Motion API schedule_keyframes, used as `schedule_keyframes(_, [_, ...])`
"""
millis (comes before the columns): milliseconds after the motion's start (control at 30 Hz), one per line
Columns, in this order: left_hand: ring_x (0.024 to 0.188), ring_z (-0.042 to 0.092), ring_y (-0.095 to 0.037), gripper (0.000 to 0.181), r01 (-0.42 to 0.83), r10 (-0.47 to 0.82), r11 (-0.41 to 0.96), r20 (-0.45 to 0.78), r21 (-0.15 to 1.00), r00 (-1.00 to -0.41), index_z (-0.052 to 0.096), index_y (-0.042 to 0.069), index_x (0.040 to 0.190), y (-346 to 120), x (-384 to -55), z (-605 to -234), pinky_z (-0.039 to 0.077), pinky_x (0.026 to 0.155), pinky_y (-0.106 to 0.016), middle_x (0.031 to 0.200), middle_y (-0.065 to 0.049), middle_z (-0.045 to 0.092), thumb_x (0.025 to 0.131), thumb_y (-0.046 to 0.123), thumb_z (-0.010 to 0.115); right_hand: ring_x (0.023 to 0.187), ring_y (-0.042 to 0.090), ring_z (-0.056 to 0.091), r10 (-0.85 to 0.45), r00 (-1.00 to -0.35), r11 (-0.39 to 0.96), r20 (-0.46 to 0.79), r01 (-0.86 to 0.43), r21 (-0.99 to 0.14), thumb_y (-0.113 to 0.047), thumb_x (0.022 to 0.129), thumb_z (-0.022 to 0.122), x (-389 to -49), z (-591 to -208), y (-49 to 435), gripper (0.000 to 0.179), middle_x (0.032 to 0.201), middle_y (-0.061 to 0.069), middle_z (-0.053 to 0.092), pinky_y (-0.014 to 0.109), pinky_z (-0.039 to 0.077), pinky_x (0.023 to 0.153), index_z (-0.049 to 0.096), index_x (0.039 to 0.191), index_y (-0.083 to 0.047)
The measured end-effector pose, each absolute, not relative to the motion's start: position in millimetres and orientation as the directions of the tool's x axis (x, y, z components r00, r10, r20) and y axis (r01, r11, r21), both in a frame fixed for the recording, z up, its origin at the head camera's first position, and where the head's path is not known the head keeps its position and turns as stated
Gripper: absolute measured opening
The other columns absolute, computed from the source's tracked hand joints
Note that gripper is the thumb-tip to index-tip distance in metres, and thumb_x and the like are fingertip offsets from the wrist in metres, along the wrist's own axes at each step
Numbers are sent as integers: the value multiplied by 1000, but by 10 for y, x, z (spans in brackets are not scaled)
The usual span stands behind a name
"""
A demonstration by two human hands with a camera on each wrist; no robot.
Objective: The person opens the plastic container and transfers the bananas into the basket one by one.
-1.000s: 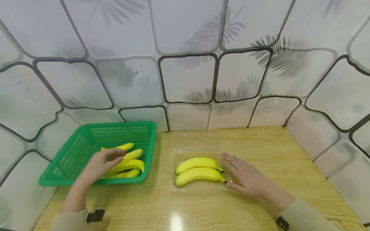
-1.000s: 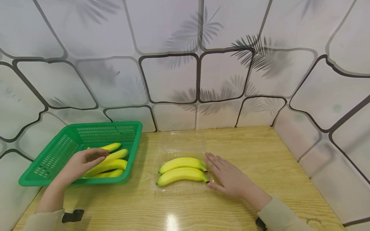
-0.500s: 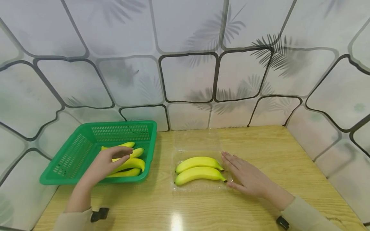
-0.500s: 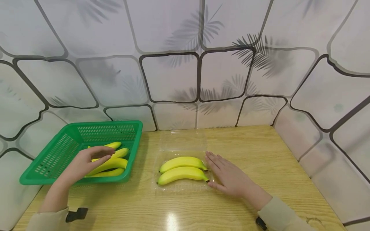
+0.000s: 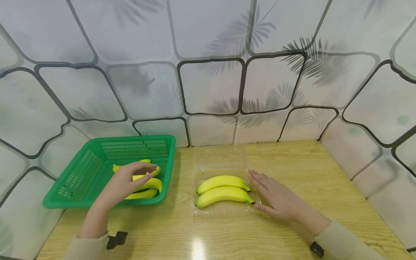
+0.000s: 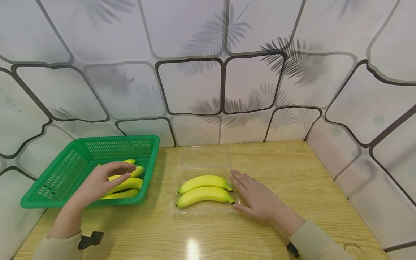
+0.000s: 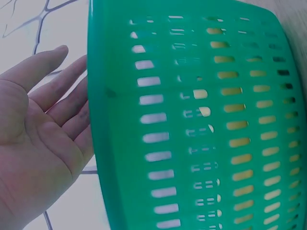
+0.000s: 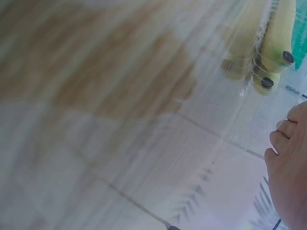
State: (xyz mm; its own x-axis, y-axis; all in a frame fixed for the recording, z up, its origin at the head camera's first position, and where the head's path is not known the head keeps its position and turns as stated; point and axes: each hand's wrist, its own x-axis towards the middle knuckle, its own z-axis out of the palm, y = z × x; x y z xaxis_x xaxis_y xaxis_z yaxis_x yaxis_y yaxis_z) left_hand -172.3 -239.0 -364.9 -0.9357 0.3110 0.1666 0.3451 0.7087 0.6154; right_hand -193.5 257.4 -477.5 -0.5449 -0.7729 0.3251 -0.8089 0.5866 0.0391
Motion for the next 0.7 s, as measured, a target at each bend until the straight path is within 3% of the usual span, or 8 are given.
schedule_keyframes(300, [117,73,-34,25,402,349,702,208,588,-914,75,6,128,-2248,-1705,-3634,61,98,-55,125,-11,77,103,11,69,149,42,46,-774,-542,582,328,-812,30,-48,105,62,-1936,-4757,2568,81,167,27,40,20,-3,135,40,158,9])
schedule_keyframes(700, [116,74,-30,25,435,375,663,232,609,-897,76,8,127,-1988,-1718,-3644,63,97,-51,126,-8,77,103,11,71,149,42,47,-773,-539,584,335,-811,41,-50,107,57,-1930,-4761,2577,80,166,26,41,20,-3,135,37,160,7])
